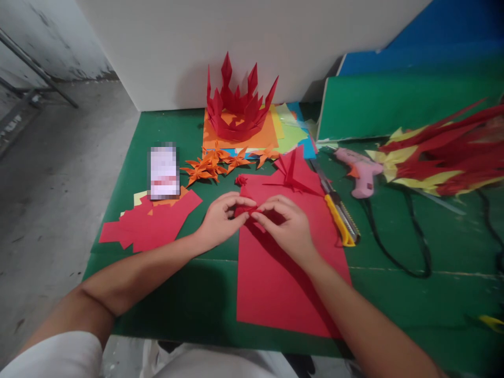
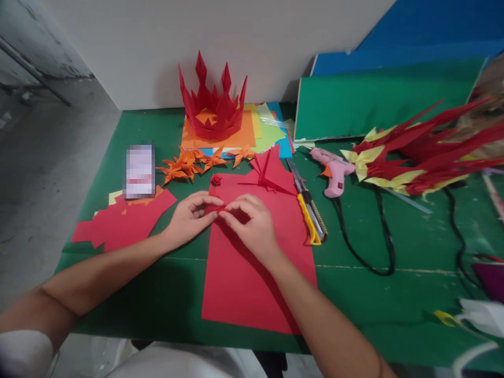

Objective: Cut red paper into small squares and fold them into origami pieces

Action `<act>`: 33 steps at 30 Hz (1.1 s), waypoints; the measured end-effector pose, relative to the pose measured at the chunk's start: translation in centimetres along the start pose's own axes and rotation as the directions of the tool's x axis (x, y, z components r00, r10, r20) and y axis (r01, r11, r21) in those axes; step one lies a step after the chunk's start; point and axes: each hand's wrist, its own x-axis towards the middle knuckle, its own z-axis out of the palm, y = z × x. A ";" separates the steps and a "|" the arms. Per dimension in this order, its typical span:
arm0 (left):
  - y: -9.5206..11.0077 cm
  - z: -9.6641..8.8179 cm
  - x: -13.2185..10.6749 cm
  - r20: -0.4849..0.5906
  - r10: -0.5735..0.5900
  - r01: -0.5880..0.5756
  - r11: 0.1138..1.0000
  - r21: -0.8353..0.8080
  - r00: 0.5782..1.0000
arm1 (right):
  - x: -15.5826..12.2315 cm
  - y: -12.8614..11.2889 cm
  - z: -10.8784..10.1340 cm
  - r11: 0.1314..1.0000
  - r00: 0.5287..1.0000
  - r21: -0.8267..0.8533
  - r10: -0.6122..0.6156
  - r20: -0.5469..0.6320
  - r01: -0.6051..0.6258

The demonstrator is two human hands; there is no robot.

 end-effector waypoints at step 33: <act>-1.3 0.0 0.4 0.016 0.115 -0.116 0.993 0.031 0.993 | 0.2 0.1 -0.4 0.994 0.994 0.095 0.043 0.099 -0.052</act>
